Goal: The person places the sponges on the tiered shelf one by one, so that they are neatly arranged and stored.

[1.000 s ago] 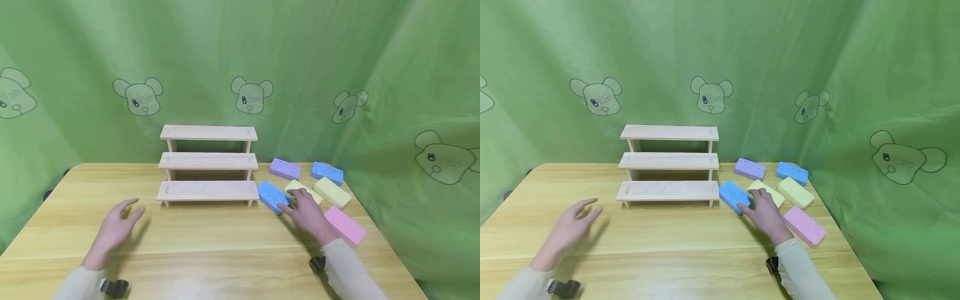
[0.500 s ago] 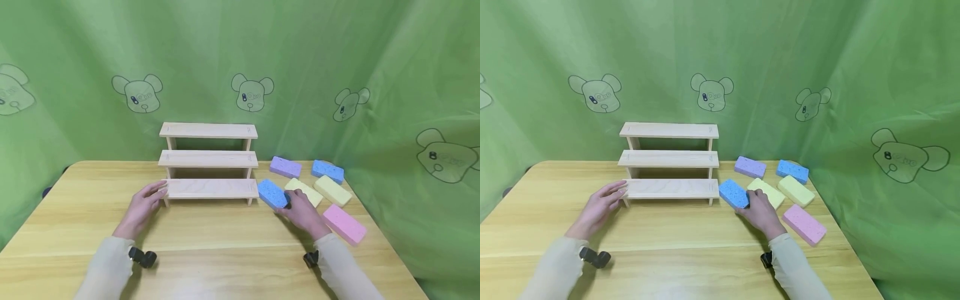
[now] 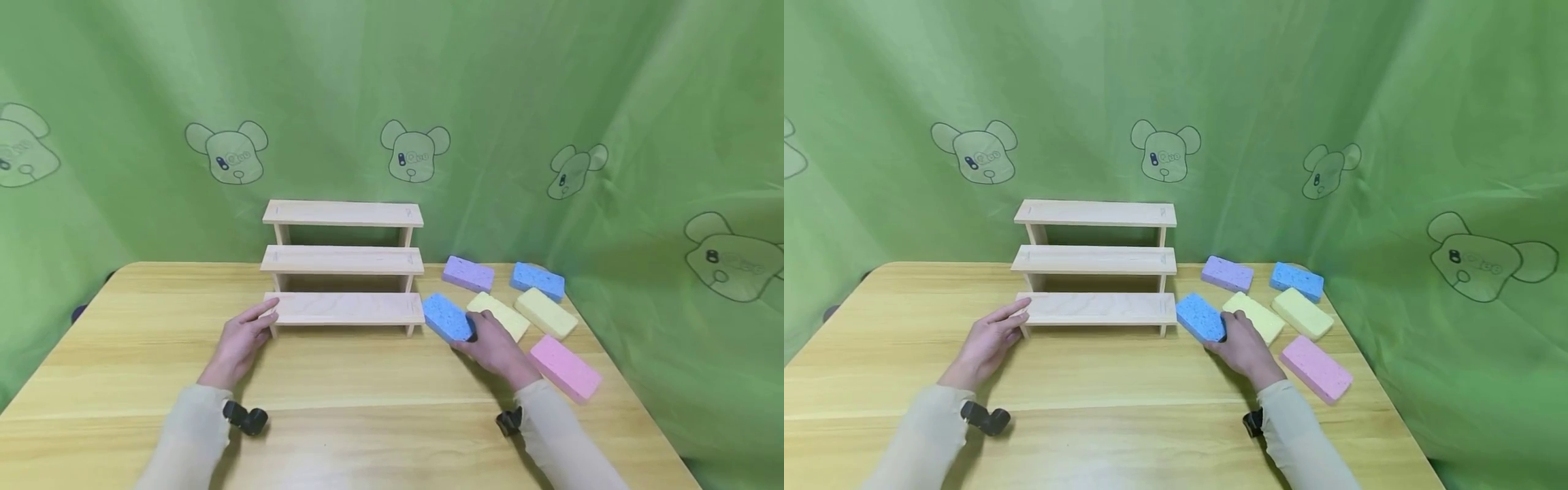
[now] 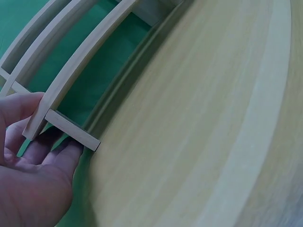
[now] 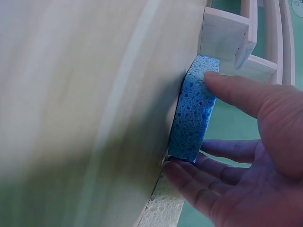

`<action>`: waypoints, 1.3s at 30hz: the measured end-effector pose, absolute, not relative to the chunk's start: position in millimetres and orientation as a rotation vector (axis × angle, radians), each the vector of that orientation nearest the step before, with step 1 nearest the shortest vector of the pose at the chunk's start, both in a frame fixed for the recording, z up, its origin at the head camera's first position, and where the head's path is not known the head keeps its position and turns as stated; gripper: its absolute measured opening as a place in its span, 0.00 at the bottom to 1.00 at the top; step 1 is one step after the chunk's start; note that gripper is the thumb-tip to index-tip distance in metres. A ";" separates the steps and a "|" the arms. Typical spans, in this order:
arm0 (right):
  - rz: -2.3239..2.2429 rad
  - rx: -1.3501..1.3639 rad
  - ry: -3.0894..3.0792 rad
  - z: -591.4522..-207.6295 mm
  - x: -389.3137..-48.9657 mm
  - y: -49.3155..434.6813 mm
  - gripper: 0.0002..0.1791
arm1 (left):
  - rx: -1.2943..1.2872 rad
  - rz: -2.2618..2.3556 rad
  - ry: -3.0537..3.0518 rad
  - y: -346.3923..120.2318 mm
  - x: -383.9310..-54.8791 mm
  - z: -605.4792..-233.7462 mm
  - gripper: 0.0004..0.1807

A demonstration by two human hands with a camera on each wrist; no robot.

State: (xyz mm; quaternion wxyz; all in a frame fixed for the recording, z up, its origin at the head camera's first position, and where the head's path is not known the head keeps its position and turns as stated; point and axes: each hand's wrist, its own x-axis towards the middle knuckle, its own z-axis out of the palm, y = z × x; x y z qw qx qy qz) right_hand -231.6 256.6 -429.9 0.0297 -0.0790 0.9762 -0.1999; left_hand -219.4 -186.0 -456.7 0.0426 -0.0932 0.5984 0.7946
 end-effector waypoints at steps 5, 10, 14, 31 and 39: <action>-0.643 -0.262 3.036 -425.5 -228.8 259.3 0.42 | -0.320 2.447 1.792 -186.5 -219.7 -459.2 0.28; -0.693 -0.280 3.067 -415.8 -225.1 264.2 0.42 | -0.321 2.464 1.768 -187.4 -220.8 -460.1 0.27; -0.767 -0.313 3.077 -410.0 -224.6 271.4 0.42 | -0.323 2.466 1.756 -188.6 -220.1 -459.4 0.27; -1.030 -0.345 3.075 -376.9 -224.1 290.7 0.41 | -0.312 2.475 1.745 -190.4 -220.5 -460.2 0.28; -1.098 -0.431 3.103 -363.8 -225.4 291.4 0.41 | -0.310 2.479 1.753 -188.8 -221.7 -462.7 0.27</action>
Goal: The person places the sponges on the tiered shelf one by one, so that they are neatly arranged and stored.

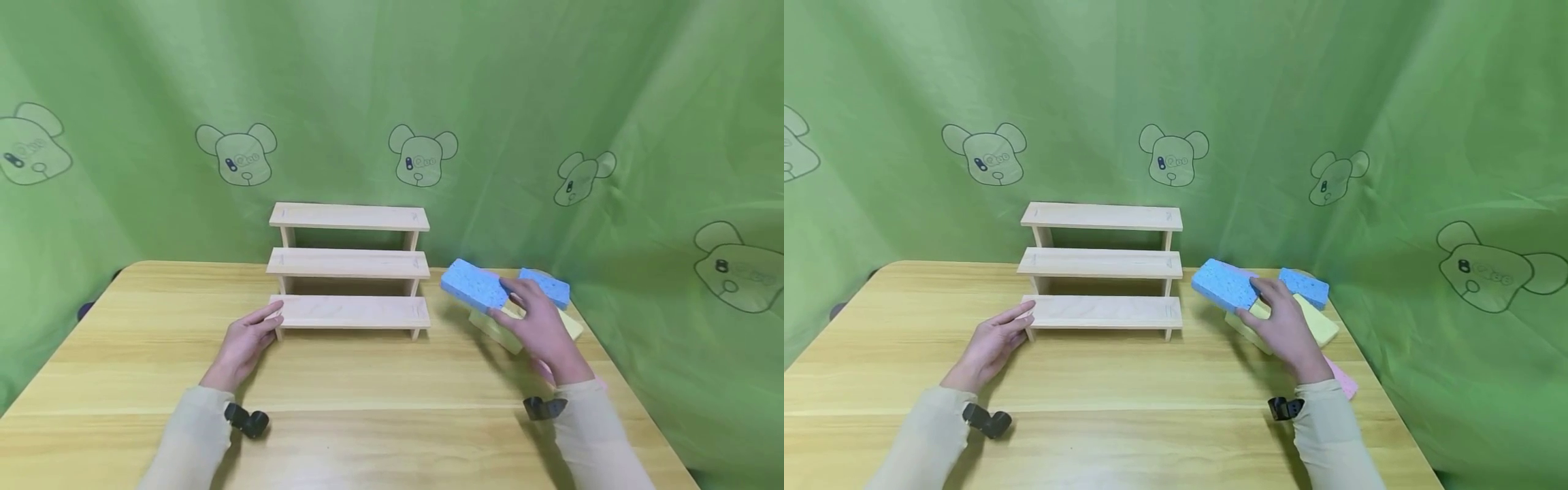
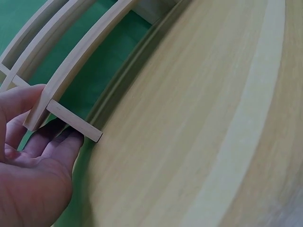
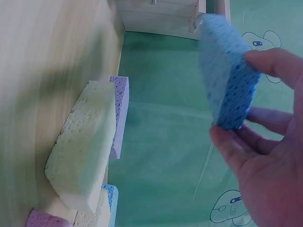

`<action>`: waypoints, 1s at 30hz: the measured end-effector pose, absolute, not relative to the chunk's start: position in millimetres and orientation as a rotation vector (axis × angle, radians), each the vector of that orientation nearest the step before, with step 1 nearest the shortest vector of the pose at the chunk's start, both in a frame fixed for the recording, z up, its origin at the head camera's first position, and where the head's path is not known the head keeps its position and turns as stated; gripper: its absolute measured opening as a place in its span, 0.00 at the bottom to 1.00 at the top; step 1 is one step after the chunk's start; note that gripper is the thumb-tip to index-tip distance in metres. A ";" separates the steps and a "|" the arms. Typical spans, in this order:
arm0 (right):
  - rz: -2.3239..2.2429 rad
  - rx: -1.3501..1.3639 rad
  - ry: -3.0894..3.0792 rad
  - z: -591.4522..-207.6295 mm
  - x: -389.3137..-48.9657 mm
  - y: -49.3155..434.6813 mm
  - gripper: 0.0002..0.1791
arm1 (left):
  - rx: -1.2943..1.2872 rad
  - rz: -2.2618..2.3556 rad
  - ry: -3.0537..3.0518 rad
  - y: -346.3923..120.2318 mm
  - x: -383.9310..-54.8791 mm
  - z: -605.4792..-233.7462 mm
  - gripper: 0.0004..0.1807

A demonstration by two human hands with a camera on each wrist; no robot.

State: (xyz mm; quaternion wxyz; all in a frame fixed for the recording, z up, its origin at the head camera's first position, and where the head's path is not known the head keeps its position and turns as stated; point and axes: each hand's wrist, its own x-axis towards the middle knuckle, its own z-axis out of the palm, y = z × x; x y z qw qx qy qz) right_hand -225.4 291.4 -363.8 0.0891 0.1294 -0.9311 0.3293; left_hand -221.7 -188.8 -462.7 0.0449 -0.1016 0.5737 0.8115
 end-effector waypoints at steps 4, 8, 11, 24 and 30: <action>1.066 0.449 -2.702 -364.1 -228.8 288.7 0.39 | -0.313 2.485 1.747 -189.8 -221.7 -461.9 0.28; 1.146 0.525 -2.644 -363.6 -234.1 284.1 0.36 | -0.300 2.480 1.753 -191.3 -221.0 -460.8 0.28; 1.178 0.559 -2.630 -361.0 -237.7 278.6 0.36 | -0.290 2.470 1.763 -192.3 -220.5 -460.6 0.28; 1.270 0.724 -2.583 -346.8 -256.0 250.2 0.34 | -0.289 2.467 1.774 -189.6 -221.2 -463.7 0.28; 1.278 0.739 -2.584 -345.4 -263.8 240.7 0.34 | -0.300 2.480 1.763 -189.2 -222.2 -464.6 0.28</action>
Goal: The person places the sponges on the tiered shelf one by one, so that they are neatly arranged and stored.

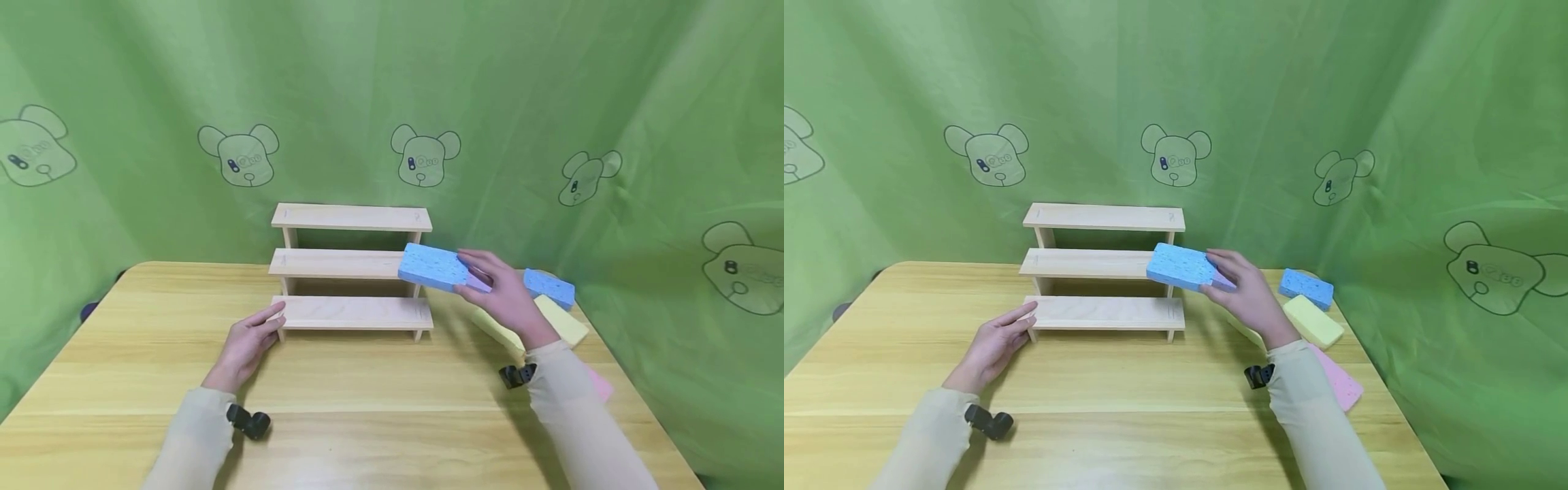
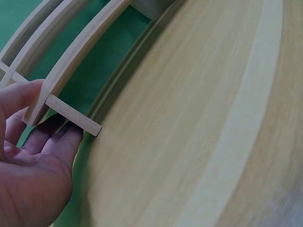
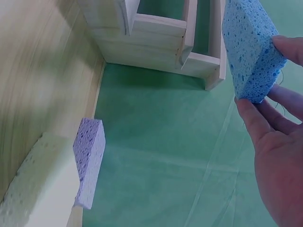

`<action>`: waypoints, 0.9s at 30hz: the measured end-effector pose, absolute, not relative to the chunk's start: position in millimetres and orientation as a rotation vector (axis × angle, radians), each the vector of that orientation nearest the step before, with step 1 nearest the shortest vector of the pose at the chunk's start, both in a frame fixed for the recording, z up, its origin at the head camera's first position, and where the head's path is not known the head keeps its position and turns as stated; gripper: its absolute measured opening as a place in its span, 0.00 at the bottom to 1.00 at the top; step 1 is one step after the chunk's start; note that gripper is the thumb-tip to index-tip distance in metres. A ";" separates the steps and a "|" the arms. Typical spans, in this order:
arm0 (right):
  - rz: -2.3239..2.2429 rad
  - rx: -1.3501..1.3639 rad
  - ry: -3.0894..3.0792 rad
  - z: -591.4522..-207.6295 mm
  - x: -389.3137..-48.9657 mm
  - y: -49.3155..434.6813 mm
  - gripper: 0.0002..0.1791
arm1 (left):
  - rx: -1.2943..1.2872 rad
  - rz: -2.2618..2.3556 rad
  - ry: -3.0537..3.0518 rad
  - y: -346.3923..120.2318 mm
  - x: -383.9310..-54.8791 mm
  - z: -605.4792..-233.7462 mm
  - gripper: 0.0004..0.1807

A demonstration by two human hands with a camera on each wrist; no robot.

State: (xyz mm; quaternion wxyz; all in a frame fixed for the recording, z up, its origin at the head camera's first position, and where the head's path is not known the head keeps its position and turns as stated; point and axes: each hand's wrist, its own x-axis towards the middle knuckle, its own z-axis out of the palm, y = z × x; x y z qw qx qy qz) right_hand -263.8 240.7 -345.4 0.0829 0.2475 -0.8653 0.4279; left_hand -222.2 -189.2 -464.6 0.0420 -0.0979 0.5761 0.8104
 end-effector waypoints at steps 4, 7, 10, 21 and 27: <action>1.352 0.731 -2.569 -335.4 -258.5 228.4 0.32 | -0.304 2.485 1.760 -189.0 -222.6 -464.0 0.28; 1.382 0.740 -2.574 -326.4 -252.8 218.7 0.31 | -0.304 2.480 1.763 -189.0 -222.6 -463.6 0.28; 1.371 0.757 -2.582 -322.2 -253.4 211.8 0.31 | -0.307 2.480 1.760 -189.2 -222.0 -463.6 0.28; 1.333 0.852 -2.548 -331.2 -283.8 198.1 0.33 | -0.303 2.469 1.772 -189.6 -222.0 -464.3 0.28; 1.305 0.885 -2.562 -324.3 -289.2 183.9 0.33 | -0.299 2.454 1.784 -190.2 -221.9 -463.8 0.28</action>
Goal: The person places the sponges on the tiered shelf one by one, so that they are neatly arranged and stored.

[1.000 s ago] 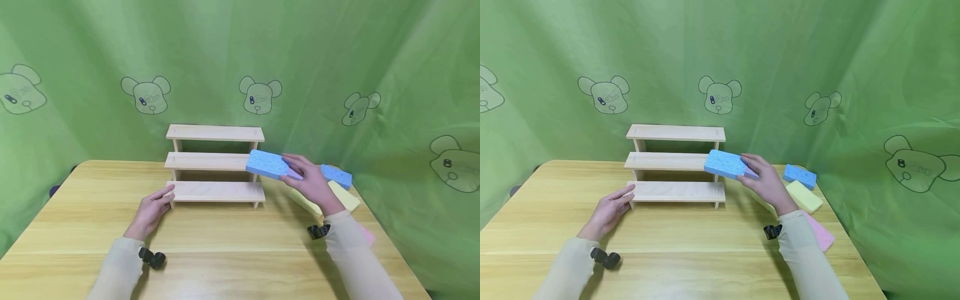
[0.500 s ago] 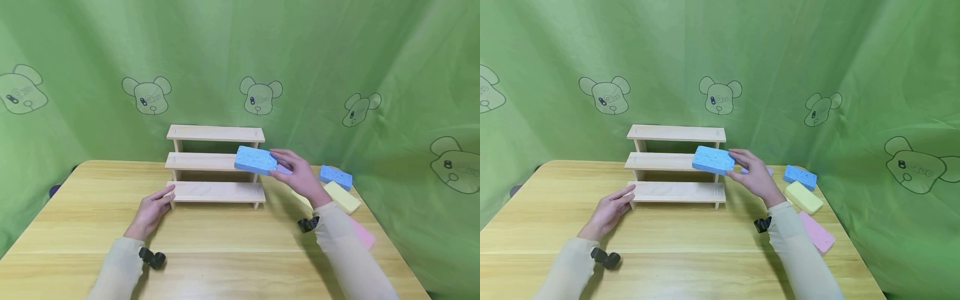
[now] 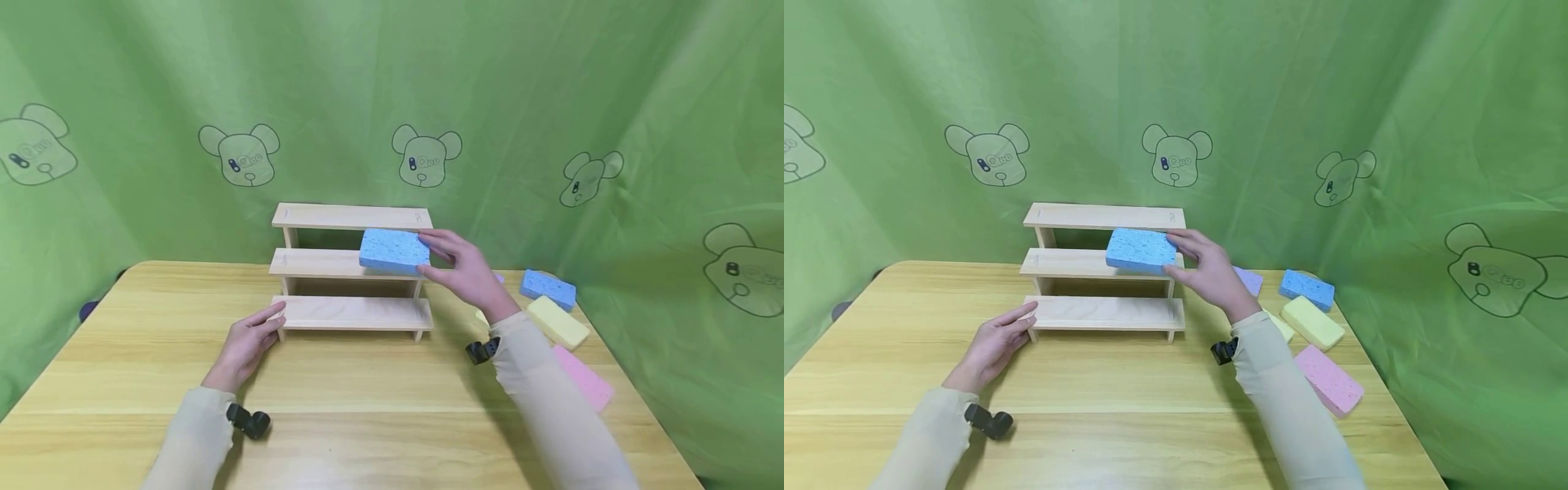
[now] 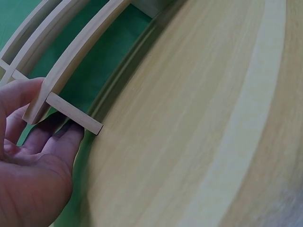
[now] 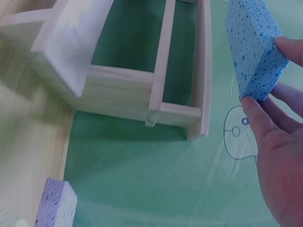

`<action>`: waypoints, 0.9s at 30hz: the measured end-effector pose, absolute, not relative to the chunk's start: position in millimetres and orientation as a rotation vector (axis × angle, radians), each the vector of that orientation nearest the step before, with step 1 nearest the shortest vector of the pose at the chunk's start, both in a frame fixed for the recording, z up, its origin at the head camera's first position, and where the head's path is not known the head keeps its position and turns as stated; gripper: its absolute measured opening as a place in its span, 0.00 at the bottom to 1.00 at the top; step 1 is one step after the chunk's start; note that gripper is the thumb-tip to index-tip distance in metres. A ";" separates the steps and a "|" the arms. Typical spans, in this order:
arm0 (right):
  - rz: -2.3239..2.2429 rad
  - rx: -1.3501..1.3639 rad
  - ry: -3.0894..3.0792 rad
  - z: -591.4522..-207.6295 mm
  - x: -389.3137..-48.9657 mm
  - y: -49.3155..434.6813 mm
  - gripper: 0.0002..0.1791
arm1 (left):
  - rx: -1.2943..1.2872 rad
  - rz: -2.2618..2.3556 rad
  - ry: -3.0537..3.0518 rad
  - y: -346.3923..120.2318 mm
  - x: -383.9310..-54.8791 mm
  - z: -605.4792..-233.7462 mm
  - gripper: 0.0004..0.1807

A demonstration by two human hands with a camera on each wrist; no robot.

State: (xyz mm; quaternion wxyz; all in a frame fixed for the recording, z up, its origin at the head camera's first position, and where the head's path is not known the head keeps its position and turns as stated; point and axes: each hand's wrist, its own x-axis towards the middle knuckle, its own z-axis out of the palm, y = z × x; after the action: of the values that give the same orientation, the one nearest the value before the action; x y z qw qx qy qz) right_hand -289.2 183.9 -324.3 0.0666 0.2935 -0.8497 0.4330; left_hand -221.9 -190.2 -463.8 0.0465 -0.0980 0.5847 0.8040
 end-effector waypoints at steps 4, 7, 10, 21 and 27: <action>1.326 0.899 -2.575 -318.0 -294.2 173.7 0.34 | -0.300 2.449 1.788 -190.6 -221.7 -463.5 0.28; 1.363 0.906 -2.574 -314.2 -298.0 165.8 0.34 | -0.301 2.452 1.789 -190.7 -221.6 -463.5 0.28; 1.393 0.919 -2.565 -312.1 -302.3 158.4 0.33 | -0.298 2.449 1.791 -190.7 -221.4 -463.7 0.28; 1.328 0.856 -2.611 -310.8 -320.4 142.9 0.34 | -0.289 2.412 1.834 -190.2 -219.8 -463.5 0.28; 1.448 0.865 -2.561 -311.2 -332.6 134.2 0.33 | -0.287 2.408 1.836 -191.8 -220.4 -462.8 0.28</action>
State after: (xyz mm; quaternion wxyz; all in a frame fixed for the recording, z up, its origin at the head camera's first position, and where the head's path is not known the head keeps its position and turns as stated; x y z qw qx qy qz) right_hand -332.6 134.2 -311.2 0.0377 0.2819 -0.8346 0.4718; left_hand -220.4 -191.8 -462.8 0.0500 -0.0943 0.6027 0.7908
